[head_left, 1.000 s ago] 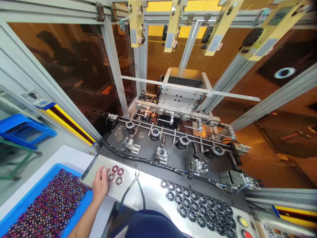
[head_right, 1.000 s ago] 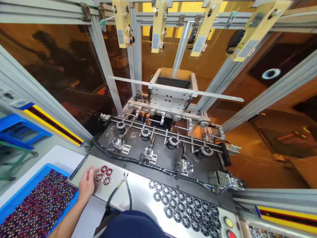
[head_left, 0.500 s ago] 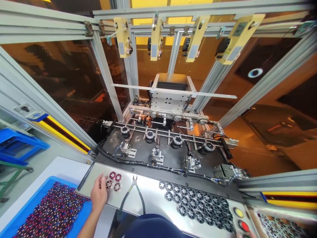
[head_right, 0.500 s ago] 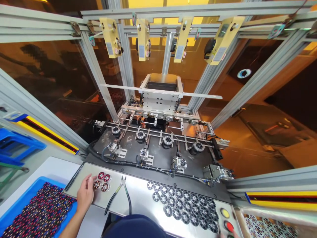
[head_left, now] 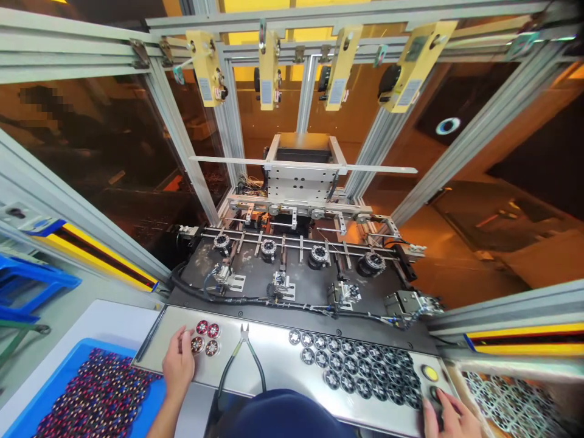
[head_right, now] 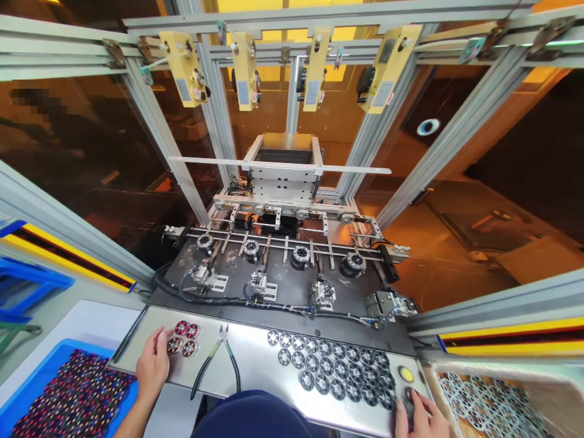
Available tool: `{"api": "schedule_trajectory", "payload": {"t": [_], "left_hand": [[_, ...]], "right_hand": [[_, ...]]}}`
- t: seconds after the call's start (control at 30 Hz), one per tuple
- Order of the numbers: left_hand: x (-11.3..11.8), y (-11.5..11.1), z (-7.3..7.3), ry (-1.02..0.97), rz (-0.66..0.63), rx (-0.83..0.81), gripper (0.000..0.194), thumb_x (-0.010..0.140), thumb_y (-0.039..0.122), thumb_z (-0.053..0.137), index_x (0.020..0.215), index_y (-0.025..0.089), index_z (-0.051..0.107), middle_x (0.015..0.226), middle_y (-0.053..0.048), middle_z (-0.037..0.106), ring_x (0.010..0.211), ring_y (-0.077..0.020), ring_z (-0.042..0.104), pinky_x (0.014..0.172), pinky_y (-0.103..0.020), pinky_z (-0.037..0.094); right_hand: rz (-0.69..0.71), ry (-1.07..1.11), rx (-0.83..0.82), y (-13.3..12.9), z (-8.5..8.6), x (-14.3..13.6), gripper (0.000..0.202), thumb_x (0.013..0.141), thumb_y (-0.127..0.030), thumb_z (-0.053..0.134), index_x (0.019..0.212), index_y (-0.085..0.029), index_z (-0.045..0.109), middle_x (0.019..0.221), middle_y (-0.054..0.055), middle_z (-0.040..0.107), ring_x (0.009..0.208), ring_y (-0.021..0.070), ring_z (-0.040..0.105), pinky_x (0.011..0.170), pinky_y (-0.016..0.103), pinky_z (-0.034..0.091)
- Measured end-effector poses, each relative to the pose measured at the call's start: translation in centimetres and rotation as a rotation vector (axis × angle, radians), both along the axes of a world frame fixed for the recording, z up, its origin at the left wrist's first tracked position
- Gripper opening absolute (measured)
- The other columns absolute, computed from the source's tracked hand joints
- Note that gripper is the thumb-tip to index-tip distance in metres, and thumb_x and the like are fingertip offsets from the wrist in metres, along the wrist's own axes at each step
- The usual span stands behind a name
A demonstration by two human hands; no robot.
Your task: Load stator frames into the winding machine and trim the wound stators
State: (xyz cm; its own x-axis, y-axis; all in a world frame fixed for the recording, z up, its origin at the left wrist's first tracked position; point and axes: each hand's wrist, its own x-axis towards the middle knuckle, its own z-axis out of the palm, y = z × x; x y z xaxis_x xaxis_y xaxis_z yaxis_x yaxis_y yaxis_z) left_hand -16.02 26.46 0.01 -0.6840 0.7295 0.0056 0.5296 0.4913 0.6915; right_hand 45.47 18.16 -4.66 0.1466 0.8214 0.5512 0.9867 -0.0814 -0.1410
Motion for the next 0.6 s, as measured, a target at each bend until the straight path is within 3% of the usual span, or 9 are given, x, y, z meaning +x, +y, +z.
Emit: {"api": "schedule_trajectory", "payload": {"t": [0.1, 0.23, 0.6], "left_hand": [[-0.07, -0.02, 0.05, 0.018, -0.005, -0.029, 0.042, 0.091, 0.047, 0.04, 0.108, 0.021, 0.068, 0.122, -0.011, 0.071, 0.109, -0.0287, 0.066, 0.092, -0.039, 0.05], [-0.29, 0.03, 0.01, 0.038, -0.021, -0.067, 0.043, 0.091, 0.048, 0.038, 0.109, 0.021, 0.068, 0.124, -0.012, 0.069, 0.11, -0.0309, 0.065, 0.092, -0.042, 0.05], [-0.59, 0.09, -0.36, 0.076, -0.042, -0.092, 0.045, 0.092, 0.051, 0.037, 0.109, 0.023, 0.067, 0.122, -0.012, 0.07, 0.109, -0.0353, 0.064, 0.091, -0.05, 0.05]], "right_hand": [[-0.017, -0.013, 0.007, -0.1, 0.24, -0.57, 0.053, 0.092, -0.049, 0.04, 0.11, -0.004, 0.062, 0.107, 0.025, 0.058, 0.101, 0.0417, 0.059, 0.086, 0.054, 0.051], [-0.065, -0.003, -0.032, -0.36, -0.04, -0.89, 0.051, 0.096, -0.05, 0.036, 0.117, -0.009, 0.059, 0.114, 0.023, 0.058, 0.105, 0.0374, 0.058, 0.089, 0.051, 0.051], [-0.109, 0.035, -0.054, -0.77, -0.5, -1.05, 0.051, 0.098, -0.049, 0.037, 0.121, -0.009, 0.057, 0.121, 0.022, 0.057, 0.109, 0.034, 0.058, 0.092, 0.049, 0.05]]}}
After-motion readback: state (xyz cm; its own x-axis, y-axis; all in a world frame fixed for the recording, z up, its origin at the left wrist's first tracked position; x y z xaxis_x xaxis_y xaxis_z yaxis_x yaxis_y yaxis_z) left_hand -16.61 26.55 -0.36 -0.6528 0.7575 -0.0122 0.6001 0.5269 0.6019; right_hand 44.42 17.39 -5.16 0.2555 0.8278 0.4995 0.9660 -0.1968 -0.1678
